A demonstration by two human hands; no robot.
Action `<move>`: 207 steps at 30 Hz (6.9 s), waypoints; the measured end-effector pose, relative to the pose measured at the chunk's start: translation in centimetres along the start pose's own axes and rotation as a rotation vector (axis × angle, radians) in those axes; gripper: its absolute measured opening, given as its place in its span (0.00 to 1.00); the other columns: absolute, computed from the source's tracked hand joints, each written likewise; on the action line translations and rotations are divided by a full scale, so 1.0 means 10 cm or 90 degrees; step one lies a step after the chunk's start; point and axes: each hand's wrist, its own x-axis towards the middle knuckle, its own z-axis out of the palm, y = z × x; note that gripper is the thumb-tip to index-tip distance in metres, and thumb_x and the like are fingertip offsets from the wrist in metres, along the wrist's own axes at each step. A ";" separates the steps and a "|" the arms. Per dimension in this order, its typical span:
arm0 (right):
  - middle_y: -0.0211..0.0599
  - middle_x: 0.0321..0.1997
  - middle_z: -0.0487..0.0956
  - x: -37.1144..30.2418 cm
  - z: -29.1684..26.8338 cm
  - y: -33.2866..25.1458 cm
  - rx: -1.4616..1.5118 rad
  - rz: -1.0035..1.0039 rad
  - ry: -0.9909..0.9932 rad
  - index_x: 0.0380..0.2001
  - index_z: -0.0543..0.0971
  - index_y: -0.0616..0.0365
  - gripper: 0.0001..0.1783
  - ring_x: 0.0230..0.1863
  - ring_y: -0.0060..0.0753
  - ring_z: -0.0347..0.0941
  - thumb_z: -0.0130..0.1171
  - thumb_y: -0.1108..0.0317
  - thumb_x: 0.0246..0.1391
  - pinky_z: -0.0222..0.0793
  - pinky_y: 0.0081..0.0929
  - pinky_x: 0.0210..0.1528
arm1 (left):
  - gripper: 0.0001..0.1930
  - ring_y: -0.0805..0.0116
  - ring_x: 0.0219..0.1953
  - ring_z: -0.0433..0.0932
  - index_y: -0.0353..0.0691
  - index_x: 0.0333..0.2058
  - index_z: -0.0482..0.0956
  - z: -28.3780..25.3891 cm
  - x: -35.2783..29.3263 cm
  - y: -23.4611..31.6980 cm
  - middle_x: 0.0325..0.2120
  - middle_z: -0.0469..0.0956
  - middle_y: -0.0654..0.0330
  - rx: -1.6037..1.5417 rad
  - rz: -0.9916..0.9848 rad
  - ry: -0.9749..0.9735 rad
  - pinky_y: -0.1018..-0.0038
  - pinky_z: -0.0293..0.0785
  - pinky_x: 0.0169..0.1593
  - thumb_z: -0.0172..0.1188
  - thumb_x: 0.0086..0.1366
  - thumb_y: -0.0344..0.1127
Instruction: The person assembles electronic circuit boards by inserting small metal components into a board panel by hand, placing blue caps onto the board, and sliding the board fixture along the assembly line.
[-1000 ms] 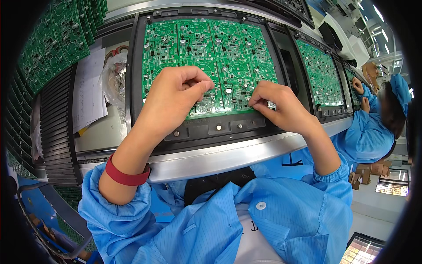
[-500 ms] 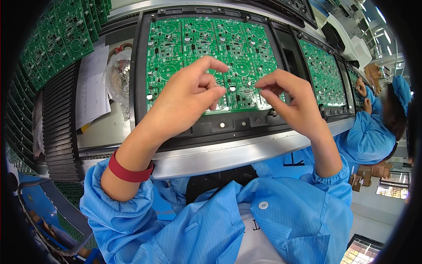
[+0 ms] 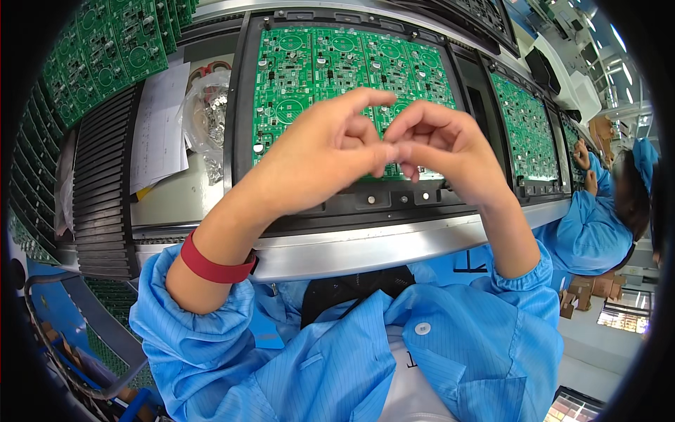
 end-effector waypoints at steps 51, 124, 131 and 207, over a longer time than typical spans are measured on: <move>0.34 0.28 0.73 -0.60 -0.46 0.37 -0.577 -0.235 0.174 0.30 0.78 0.64 0.10 0.27 0.27 0.66 0.54 0.82 0.40 0.62 0.20 0.28 | 0.09 0.68 0.13 0.65 0.34 0.28 0.79 -0.03 -0.03 -0.09 0.16 0.74 0.58 0.688 0.221 -0.051 0.75 0.59 0.18 0.53 0.47 0.24; 0.30 0.19 0.72 0.37 -1.71 1.11 -0.307 -0.035 0.520 0.35 0.72 0.63 0.11 0.17 0.18 0.60 0.47 0.70 0.48 0.56 0.15 0.22 | 0.10 0.69 0.12 0.67 0.35 0.21 0.74 -1.38 0.26 -0.03 0.11 0.72 0.60 0.802 -0.216 0.162 0.75 0.64 0.19 0.45 0.56 0.31; 0.28 0.19 0.70 0.38 -1.60 1.06 -0.265 -0.044 0.527 0.35 0.72 0.63 0.10 0.18 0.15 0.59 0.46 0.71 0.49 0.54 0.13 0.21 | 0.09 0.73 0.13 0.68 0.34 0.24 0.77 -1.93 1.24 0.67 0.15 0.73 0.59 0.628 -0.177 0.293 0.82 0.62 0.17 0.46 0.52 0.26; 0.30 0.28 0.72 0.34 -1.53 0.89 -0.193 -0.034 0.511 0.39 0.71 0.63 0.11 0.26 0.15 0.61 0.44 0.74 0.52 0.57 0.10 0.29 | 0.05 0.53 0.22 0.69 0.35 0.25 0.69 -2.28 1.10 -0.45 0.23 0.70 0.54 0.937 0.228 0.499 0.66 0.67 0.29 0.50 0.48 0.20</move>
